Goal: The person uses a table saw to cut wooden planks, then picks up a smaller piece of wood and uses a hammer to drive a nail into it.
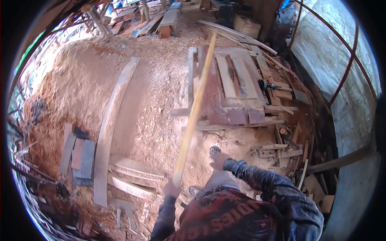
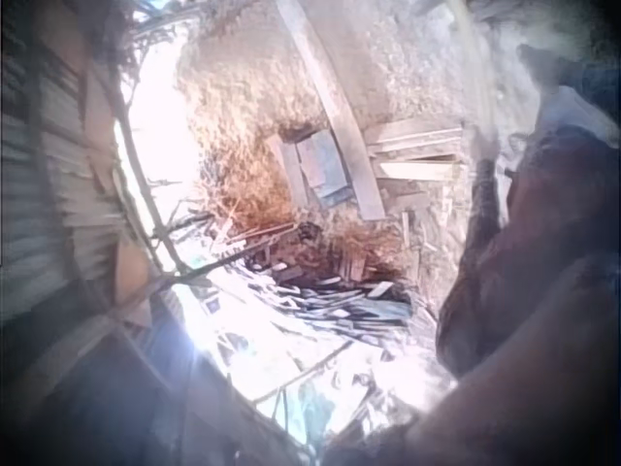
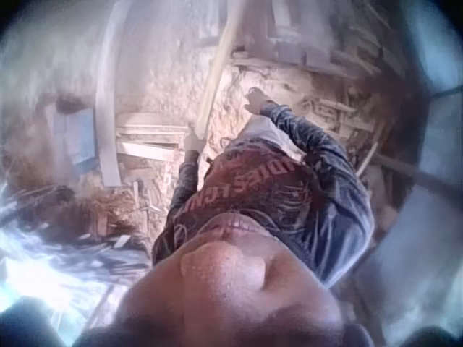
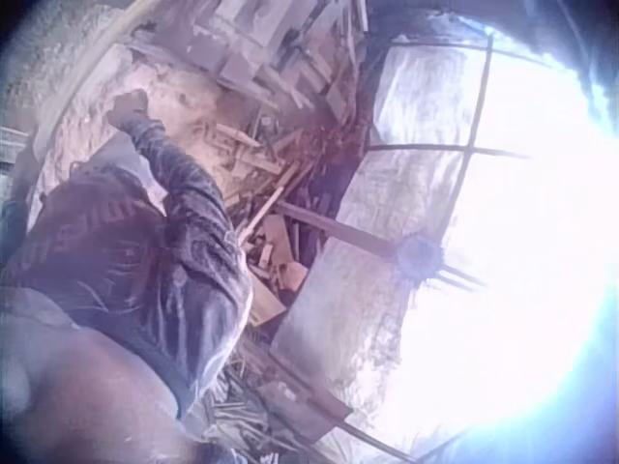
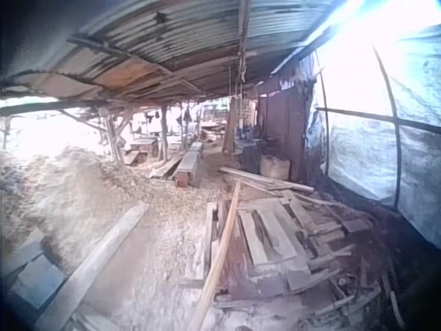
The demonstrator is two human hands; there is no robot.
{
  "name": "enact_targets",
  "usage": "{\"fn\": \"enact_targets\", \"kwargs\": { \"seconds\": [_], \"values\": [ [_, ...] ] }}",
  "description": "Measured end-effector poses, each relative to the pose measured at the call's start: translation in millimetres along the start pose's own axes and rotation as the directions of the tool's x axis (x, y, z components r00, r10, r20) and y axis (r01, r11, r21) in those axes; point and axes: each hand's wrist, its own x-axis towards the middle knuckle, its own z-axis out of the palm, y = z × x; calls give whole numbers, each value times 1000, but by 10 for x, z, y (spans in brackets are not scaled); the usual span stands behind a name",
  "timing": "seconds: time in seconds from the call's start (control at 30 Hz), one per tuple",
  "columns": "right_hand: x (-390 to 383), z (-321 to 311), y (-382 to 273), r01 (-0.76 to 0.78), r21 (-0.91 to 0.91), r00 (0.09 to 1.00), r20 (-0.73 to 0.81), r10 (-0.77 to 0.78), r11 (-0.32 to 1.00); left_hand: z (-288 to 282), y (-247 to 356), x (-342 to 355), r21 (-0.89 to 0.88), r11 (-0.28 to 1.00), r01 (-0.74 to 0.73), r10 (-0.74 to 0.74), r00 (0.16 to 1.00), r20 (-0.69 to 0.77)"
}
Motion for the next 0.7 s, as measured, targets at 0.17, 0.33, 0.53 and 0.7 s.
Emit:
{"fn": "enact_targets", "kwargs": {
  "seconds": [0.17, 0.33, 0.53, 0.7],
  "values": [
    [545, -204, -232, 225, -387, 812, -433, -392, 894, 220, -1059, -1982, 66, 982, 179, -186, 973, 136],
    [1114, -346, -439, 655, -559, 612, -1, -791, 508, -44, -1585, -3968, -109, 831, 545, -493, 813, 308],
    [478, -136, -1878, 950, -217, 312, 592, -743, 226, 568, -2065, -5161, 50, 722, 690, -689, 724, -48],
    [-54, 374, -2709, 999, 12, -47, 456, -889, -47, 528, -1255, -3789, -90, 707, 702, -705, 709, -3]
  ]
}}
